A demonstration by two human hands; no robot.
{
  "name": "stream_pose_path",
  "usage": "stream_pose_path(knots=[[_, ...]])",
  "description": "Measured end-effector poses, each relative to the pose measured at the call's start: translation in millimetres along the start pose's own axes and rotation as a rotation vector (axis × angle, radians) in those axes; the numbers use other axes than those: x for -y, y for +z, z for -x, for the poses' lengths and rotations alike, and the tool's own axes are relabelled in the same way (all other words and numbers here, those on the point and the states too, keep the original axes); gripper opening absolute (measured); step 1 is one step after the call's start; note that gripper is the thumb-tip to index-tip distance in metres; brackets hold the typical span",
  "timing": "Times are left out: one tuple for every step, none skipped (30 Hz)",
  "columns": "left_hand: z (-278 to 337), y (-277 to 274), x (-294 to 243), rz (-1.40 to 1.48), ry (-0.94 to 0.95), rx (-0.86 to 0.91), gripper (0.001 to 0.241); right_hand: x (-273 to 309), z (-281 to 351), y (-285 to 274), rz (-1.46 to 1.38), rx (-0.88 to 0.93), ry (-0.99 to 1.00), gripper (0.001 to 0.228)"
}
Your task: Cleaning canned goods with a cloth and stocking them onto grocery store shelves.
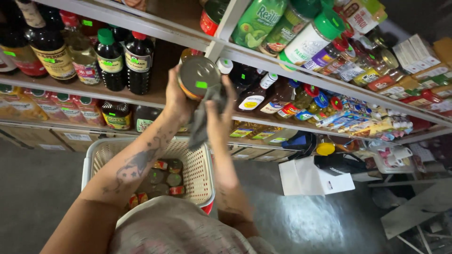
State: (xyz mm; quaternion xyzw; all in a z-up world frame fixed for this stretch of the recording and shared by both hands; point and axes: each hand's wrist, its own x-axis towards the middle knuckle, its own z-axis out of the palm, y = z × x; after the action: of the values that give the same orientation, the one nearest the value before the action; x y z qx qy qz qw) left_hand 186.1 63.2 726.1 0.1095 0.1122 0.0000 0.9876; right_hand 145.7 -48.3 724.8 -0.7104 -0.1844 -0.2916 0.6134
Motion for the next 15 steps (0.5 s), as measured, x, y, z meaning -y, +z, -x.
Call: stream_pose_path(knots=[[-4.5, -2.9, 5.6, -0.109, 0.089, 0.063, 0.047, 9.8, 0.5, 4.7, -0.085, -0.007, 0.052, 0.057], [-10.4, -5.0, 9.9, -0.221, 0.180, 0.130, 0.048, 19.1, -0.2, 10.7, -0.173, -0.017, 0.101, 0.056], [-0.2, 0.0, 5.5, -0.225, 0.178, 0.138, 0.048, 14.0, -2.7, 6.2, -0.174, -0.024, 0.095, 0.056], [10.2, 4.9, -0.5, -0.534, 0.304, 0.296, 0.045, 9.1, -5.9, 2.9, -0.149, -0.120, 0.124, 0.056], [20.7, 9.5, -6.8, -0.842, 0.431, 0.451, 0.043, 4.3, -9.0, 0.1, -0.123, -0.216, 0.153, 0.058], [12.4, -1.2, -4.3, -0.844, 0.435, 0.452, 0.043, 1.8, -10.8, -1.4, -0.127, -0.215, 0.151, 0.058], [3.8, -12.1, -2.1, -0.852, 0.418, 0.585, 0.071, -0.8, -12.6, -2.6, -0.117, -0.264, 0.141, 0.055], [-5.5, -22.1, -0.6, -0.860, 0.398, 0.721, 0.107, -3.2, -15.1, -3.2, -0.108, -0.316, 0.131, 0.051], [-11.4, -18.9, -1.6, -0.863, 0.399, 0.724, 0.107, -0.1, -17.4, 0.9, -0.112, -0.319, 0.128, 0.051], [-13.0, -20.1, 0.7, -1.003, 0.456, 0.653, 0.110, 3.3, -14.8, 2.4, -0.140, -0.309, 0.160, 0.053], [-14.5, -21.8, 2.9, -1.142, 0.510, 0.577, 0.113, 6.7, -11.7, 3.9, -0.168, -0.300, 0.192, 0.054], [-7.8, -21.8, 5.8, -1.141, 0.513, 0.574, 0.113, -3.1, -6.6, 6.0, -0.169, -0.296, 0.191, 0.054], [-1.0, -21.2, 8.7, -1.074, 0.507, 0.480, 0.099, -12.6, -1.9, 8.0, 0.013, -0.216, -0.119, 0.055], [3.8, -18.2, 10.0, -1.011, 0.501, 0.393, 0.085, -21.9, 0.2, 11.5, 0.194, -0.139, -0.430, 0.058], [3.4, -20.7, 15.3, -1.014, 0.505, 0.399, 0.085, -21.6, -6.2, 17.1, 0.191, -0.144, -0.433, 0.058]])
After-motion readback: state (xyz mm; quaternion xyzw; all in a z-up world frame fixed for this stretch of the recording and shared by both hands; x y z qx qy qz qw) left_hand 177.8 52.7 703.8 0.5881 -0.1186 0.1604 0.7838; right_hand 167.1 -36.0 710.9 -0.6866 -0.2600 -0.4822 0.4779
